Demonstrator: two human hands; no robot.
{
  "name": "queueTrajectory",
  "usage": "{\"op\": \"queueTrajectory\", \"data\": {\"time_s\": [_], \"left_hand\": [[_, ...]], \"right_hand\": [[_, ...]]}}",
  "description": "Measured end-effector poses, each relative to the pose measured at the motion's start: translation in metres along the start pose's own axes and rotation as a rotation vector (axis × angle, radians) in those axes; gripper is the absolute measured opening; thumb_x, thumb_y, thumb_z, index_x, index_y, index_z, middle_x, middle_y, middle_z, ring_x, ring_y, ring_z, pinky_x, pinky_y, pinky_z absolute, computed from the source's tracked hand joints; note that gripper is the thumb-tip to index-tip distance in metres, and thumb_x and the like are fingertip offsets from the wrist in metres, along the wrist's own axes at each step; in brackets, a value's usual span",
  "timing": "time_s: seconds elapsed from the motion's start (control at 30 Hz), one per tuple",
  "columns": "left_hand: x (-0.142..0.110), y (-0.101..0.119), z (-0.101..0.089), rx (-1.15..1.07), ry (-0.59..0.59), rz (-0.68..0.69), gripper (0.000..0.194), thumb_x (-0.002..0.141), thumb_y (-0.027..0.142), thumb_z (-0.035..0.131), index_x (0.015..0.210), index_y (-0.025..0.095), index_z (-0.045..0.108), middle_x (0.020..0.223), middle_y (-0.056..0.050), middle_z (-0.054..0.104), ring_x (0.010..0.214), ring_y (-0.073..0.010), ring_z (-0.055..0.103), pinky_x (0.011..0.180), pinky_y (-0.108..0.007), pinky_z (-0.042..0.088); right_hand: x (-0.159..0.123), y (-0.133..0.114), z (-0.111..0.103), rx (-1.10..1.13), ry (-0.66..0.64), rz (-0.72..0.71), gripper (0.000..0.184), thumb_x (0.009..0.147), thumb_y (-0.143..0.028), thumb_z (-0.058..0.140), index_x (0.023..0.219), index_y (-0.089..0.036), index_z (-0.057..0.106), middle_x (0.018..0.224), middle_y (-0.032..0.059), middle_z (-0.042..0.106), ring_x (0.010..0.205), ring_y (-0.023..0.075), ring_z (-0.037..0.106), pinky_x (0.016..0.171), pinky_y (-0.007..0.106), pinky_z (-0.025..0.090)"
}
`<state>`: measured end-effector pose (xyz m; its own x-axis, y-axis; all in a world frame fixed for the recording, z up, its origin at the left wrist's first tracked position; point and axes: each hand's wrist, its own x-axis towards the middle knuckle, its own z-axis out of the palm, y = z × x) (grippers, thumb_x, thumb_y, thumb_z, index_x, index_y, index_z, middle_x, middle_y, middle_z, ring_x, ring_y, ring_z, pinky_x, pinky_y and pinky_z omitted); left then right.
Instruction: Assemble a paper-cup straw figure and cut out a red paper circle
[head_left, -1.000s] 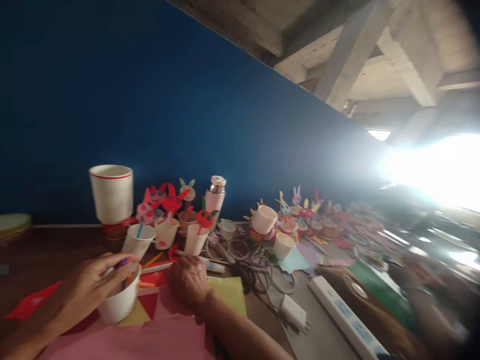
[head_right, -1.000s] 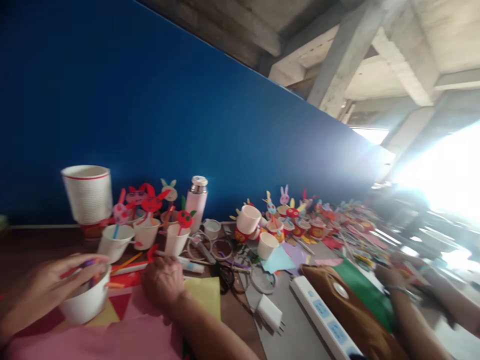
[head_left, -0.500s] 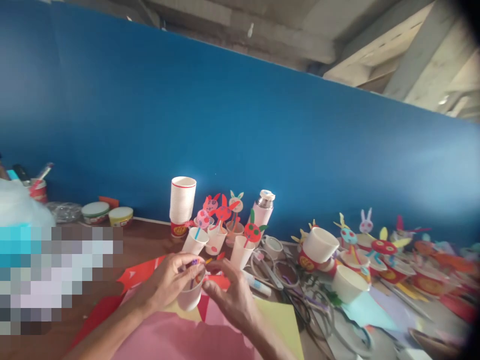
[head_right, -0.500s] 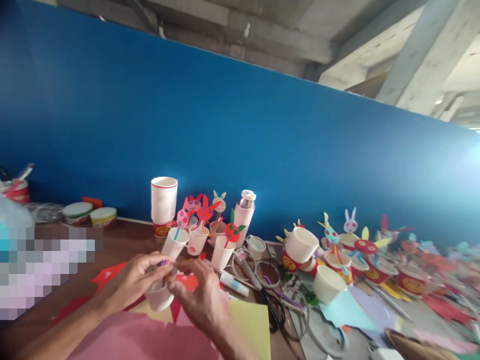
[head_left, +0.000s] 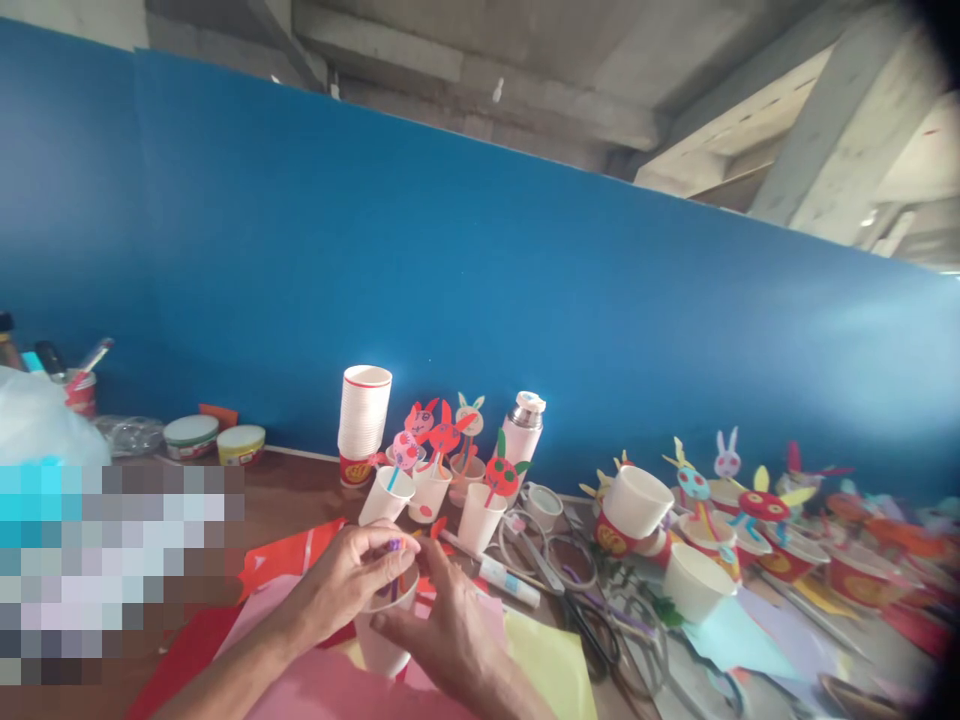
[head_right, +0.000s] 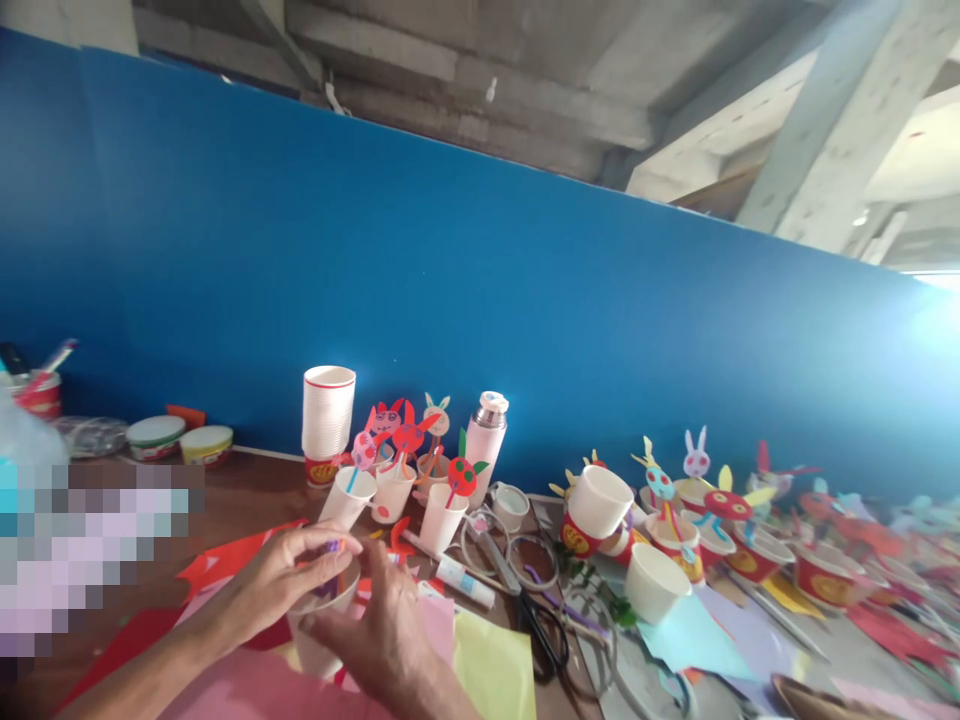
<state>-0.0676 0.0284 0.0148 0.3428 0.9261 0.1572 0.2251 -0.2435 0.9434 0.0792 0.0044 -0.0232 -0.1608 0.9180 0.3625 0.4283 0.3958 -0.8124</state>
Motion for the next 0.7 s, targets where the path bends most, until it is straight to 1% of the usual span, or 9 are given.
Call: {"op": "queueTrajectory", "data": {"time_s": [0.17,0.27,0.33,0.37,0.4,0.43,0.5,0.6,0.7], "left_hand": [[-0.003,0.003,0.001,-0.069,0.034,-0.015,0.037,0.071,0.045,0.064,0.094,0.017,0.069,0.095,-0.004,0.069,0.088,-0.0229,0.064,0.073,-0.024,0.05],[0.0,-0.002,-0.007,-0.009,0.088,0.02,0.038,0.073,0.048,0.06,0.097,0.019,0.068,0.097,-0.004,0.07,0.093,-0.0236,0.063,0.079,-0.026,0.049],[0.006,-0.013,-0.017,0.06,0.167,0.049,0.037,0.076,0.048,0.056,0.098,0.02,0.066,0.096,-0.003,0.07,0.091,-0.0223,0.063,0.08,-0.026,0.049],[0.011,-0.02,-0.022,0.104,0.217,0.032,0.037,0.077,0.049,0.055,0.1,0.021,0.064,0.094,-0.003,0.069,0.088,-0.0215,0.063,0.078,-0.026,0.05],[0.017,-0.029,-0.028,0.14,0.319,0.011,0.041,0.075,0.052,0.055,0.099,0.02,0.062,0.088,-0.003,0.067,0.082,-0.0209,0.064,0.073,-0.027,0.051],[0.022,-0.037,-0.034,0.153,0.368,-0.006,0.047,0.075,0.053,0.054,0.105,0.018,0.059,0.09,-0.005,0.065,0.083,-0.0217,0.064,0.074,-0.029,0.051],[0.033,-0.051,-0.042,0.182,0.417,-0.041,0.06,0.072,0.052,0.056,0.117,0.013,0.051,0.104,-0.011,0.062,0.094,-0.0265,0.061,0.078,-0.035,0.051],[0.044,-0.06,-0.044,0.212,0.391,-0.068,0.074,0.063,0.042,0.066,0.127,0.01,0.044,0.118,-0.017,0.057,0.108,-0.0315,0.055,0.087,-0.041,0.047],[0.05,-0.055,-0.036,0.219,0.349,-0.065,0.075,0.059,0.037,0.07,0.126,0.014,0.046,0.122,-0.015,0.058,0.112,-0.0311,0.054,0.091,-0.038,0.045]], "right_hand": [[-0.001,-0.001,-0.003,0.089,-0.022,-0.048,0.048,0.066,-0.02,0.073,0.111,-0.023,0.055,0.095,0.001,0.065,0.086,0.0195,0.062,0.077,0.026,0.049],[0.0,-0.005,-0.01,0.101,-0.033,-0.034,0.052,0.067,-0.016,0.071,0.115,-0.025,0.052,0.1,0.0005,0.064,0.09,0.019,0.061,0.076,0.024,0.049],[0.004,-0.007,-0.016,0.069,-0.017,-0.031,0.054,0.066,-0.016,0.071,0.116,-0.025,0.052,0.101,0.0006,0.064,0.091,0.0193,0.061,0.076,0.024,0.048],[0.007,-0.007,-0.02,0.053,-0.007,-0.04,0.054,0.067,-0.018,0.071,0.116,-0.024,0.051,0.101,0.0009,0.064,0.09,0.0194,0.061,0.077,0.025,0.048],[0.01,-0.006,-0.024,0.046,0.002,-0.054,0.053,0.068,-0.02,0.071,0.117,-0.024,0.051,0.101,0.0013,0.064,0.09,0.0195,0.061,0.077,0.025,0.048],[0.012,-0.005,-0.027,0.05,0.005,-0.07,0.052,0.07,-0.022,0.07,0.117,-0.024,0.05,0.102,0.0018,0.064,0.09,0.0194,0.061,0.078,0.025,0.048],[0.017,-0.001,-0.033,0.084,0.004,-0.107,0.049,0.075,-0.026,0.067,0.119,-0.023,0.047,0.107,0.0031,0.062,0.093,0.0192,0.061,0.077,0.024,0.048],[0.02,0.003,-0.037,0.135,0.0,-0.147,0.047,0.079,-0.031,0.064,0.121,-0.022,0.045,0.111,0.0051,0.06,0.096,0.0194,0.06,0.078,0.024,0.049],[0.02,0.002,-0.036,0.181,-0.031,-0.153,0.047,0.08,-0.034,0.063,0.122,-0.021,0.045,0.112,0.0066,0.06,0.098,0.0204,0.06,0.08,0.026,0.05]]}}
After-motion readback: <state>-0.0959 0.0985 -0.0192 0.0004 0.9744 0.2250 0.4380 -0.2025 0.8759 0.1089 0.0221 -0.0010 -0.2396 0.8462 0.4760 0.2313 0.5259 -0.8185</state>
